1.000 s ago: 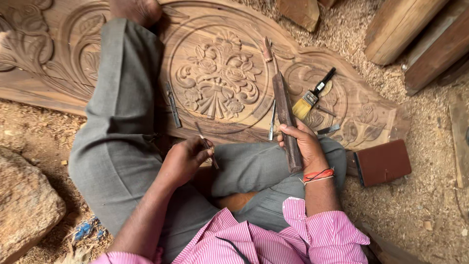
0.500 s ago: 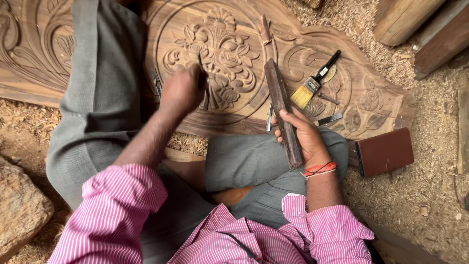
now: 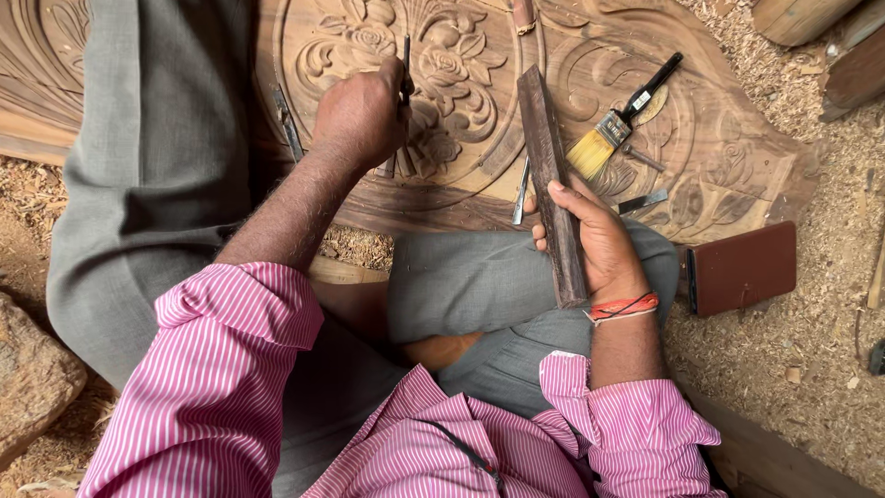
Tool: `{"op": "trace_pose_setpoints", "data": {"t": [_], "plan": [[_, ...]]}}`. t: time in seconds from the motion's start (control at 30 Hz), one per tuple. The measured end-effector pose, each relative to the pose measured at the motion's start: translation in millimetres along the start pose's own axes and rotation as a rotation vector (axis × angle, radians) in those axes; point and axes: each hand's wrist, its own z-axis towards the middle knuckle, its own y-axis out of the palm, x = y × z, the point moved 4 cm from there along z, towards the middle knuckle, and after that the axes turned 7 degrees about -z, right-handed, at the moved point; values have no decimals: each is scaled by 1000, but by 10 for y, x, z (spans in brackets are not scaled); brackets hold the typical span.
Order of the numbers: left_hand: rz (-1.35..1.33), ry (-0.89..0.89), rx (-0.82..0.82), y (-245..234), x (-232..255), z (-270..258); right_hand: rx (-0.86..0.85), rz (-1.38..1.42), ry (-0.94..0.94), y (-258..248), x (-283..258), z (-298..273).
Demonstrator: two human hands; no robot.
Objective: The person is carving a floral design into a large wooden panel using a chisel and a wooden mallet. They repeatedly strike the chisel to shape the wood, occasionally pausing to inspect the work or adjust their position.
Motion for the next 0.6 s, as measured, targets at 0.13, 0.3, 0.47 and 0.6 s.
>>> {"op": "trace_pose_setpoints", "data": {"t": [0.13,0.3,0.47,0.6], "plan": [[24,-17,-2,28,-12,7,11,-14,-4,28,-26,-2],[38,-21,-13,47,-26,11,15,5,1,47,-33,-6],[10,-26,-17,68,-14,15,44,-7,-4,43,-41,-19],[70,8,23,57,-19,-1,30,-4,-10,59,-43,-12]]}}
